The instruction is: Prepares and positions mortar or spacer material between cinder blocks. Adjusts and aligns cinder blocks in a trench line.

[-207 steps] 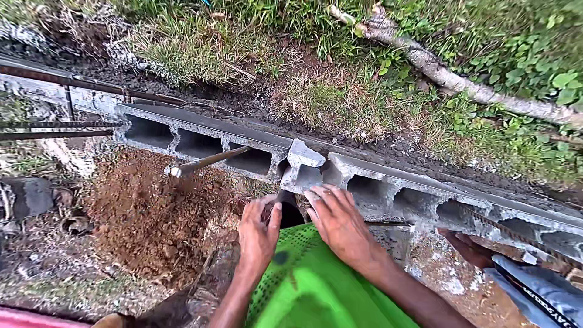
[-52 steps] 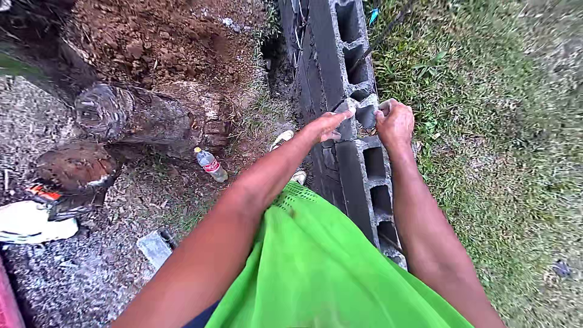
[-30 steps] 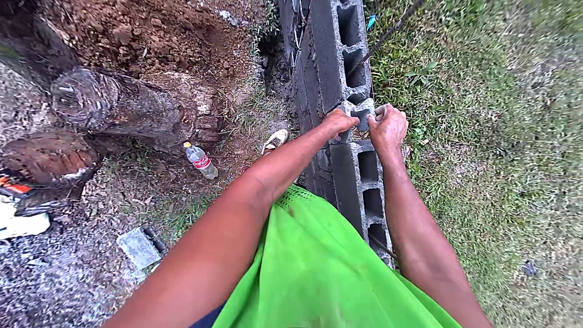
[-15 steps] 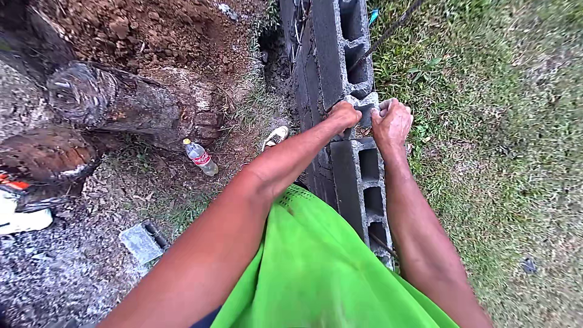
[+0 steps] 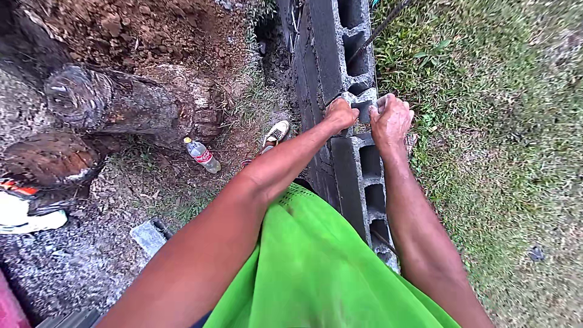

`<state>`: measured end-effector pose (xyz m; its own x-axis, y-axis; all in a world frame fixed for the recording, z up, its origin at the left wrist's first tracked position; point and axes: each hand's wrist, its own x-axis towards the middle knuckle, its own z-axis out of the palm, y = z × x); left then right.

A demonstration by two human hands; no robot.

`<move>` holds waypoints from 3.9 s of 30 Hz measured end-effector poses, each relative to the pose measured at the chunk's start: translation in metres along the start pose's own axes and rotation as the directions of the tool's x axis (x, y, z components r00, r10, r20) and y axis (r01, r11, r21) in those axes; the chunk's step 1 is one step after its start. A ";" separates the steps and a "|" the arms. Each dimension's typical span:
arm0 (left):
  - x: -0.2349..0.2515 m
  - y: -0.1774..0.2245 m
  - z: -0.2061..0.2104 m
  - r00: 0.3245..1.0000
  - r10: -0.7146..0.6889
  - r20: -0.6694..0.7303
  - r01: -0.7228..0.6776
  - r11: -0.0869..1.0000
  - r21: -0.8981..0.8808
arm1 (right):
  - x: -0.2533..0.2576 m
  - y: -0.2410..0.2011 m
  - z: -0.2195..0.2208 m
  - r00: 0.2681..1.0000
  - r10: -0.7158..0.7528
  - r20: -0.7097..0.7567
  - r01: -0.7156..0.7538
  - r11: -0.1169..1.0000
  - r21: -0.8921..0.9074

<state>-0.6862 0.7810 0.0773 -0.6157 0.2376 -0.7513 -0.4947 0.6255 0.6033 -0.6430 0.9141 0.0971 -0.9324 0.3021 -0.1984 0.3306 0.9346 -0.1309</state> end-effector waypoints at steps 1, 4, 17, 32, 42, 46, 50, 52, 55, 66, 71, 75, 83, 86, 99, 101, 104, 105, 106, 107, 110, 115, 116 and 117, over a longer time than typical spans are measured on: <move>0.001 0.000 0.000 1.000 -0.001 0.005 0.001 1.000 0.005 | 0.001 0.000 0.001 1.000 -0.002 -0.004 0.002 1.000 0.000; 0.002 0.000 0.000 1.000 -0.002 0.008 0.003 1.000 -0.005 | 0.002 0.001 0.001 1.000 -0.014 -0.018 0.014 1.000 -0.002; 0.000 0.005 0.000 1.000 -0.022 0.014 0.022 1.000 0.002 | 0.004 0.001 0.000 1.000 -0.005 -0.014 0.005 1.000 -0.005; 0.003 0.006 0.003 0.999 -0.031 -0.030 0.031 0.999 0.017 | 0.008 0.003 0.001 1.000 0.003 -0.022 -0.003 1.000 -0.024; 0.004 0.009 0.006 0.995 -0.085 -0.049 0.085 0.996 -0.001 | 0.008 0.003 0.005 0.999 0.002 -0.054 -0.001 1.000 0.012; 0.003 0.012 0.005 0.994 -0.091 -0.065 0.091 0.996 0.001 | 0.009 0.003 0.004 0.998 0.000 -0.064 0.003 0.999 0.038; 0.001 0.010 0.004 0.993 -0.104 -0.047 0.105 0.994 0.012 | 0.006 0.004 0.005 0.998 -0.007 -0.066 0.009 1.000 0.024; 0.003 0.011 0.003 0.994 -0.098 -0.050 0.099 0.995 0.006 | 0.009 0.005 0.006 0.997 -0.008 -0.073 0.009 1.000 0.019; 0.005 0.010 0.002 0.994 -0.105 -0.032 0.106 0.994 0.027 | 0.009 0.004 0.006 0.998 -0.002 -0.055 0.004 1.000 0.028; 0.013 -0.012 0.005 0.993 -0.112 0.028 0.114 0.988 -0.107 | 0.004 0.035 -0.013 0.991 0.041 -0.124 0.002 0.945 0.327; 0.013 -0.013 -0.003 0.997 -0.062 0.056 0.067 0.993 -0.096 | -0.001 0.043 -0.007 0.990 0.041 -0.134 0.011 0.930 0.367; 0.012 -0.011 -0.006 0.996 -0.033 0.082 0.041 0.995 -0.096 | -0.002 0.036 -0.002 0.996 0.026 -0.082 0.008 0.923 0.385; 0.015 -0.018 -0.002 0.996 -0.026 0.080 0.047 0.962 -0.268 | -0.002 0.027 0.009 0.997 0.012 -0.080 0.015 0.942 0.336; 0.014 -0.016 0.000 0.997 -0.031 0.069 0.050 0.954 -0.297 | 0.000 0.027 0.011 0.996 0.019 -0.090 0.011 0.948 0.317; 0.014 -0.020 0.003 0.997 -0.039 0.072 0.060 0.946 -0.319 | 0.002 0.022 0.006 0.998 0.014 -0.062 0.004 0.957 0.291; 0.012 -0.020 0.001 0.996 -0.038 0.083 0.062 0.948 -0.313 | 0.003 0.023 0.005 0.997 0.012 -0.075 0.012 0.951 0.310; 0.006 -0.023 -0.006 0.993 -0.031 0.111 0.062 0.954 -0.295 | 0.004 0.025 0.001 0.994 0.016 -0.112 0.023 0.939 0.343; 0.004 -0.026 -0.012 0.993 -0.028 0.118 0.061 0.955 -0.289 | 0.004 0.026 -0.001 0.993 0.019 -0.118 0.024 0.935 0.354; 0.002 -0.031 -0.020 0.992 -0.027 0.119 0.060 0.956 -0.287 | 0.005 0.027 -0.002 0.992 0.019 -0.126 0.028 0.932 0.361; 0.001 -0.037 -0.029 0.993 -0.032 0.114 0.064 0.954 -0.294 | 0.006 0.029 -0.003 0.991 0.017 -0.132 0.033 0.931 0.363; 0.007 -0.062 -0.052 0.995 -0.084 0.047 0.095 0.940 -0.328 | 0.009 0.032 -0.003 0.989 0.006 -0.147 0.049 0.931 0.362; 0.008 -0.083 -0.070 0.996 -0.088 -0.008 0.079 0.930 -0.360 | 0.019 0.029 -0.005 0.999 0.016 0.043 -0.036 0.856 0.516; 0.009 -0.084 -0.068 0.997 -0.075 -0.004 0.068 0.925 -0.374 | 0.023 0.031 -0.003 0.996 0.007 0.094 -0.058 0.831 0.554; 0.012 -0.086 -0.062 0.998 -0.067 0.007 0.064 0.913 -0.402 | 0.028 0.034 -0.002 0.990 -0.005 0.143 -0.081 0.809 0.582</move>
<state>-0.6892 0.6836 0.0328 -0.5770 0.2007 -0.7917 -0.7379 0.2874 0.6106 -0.6578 0.9545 0.0894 -0.9034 0.2677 -0.3350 0.4276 0.6227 -0.6553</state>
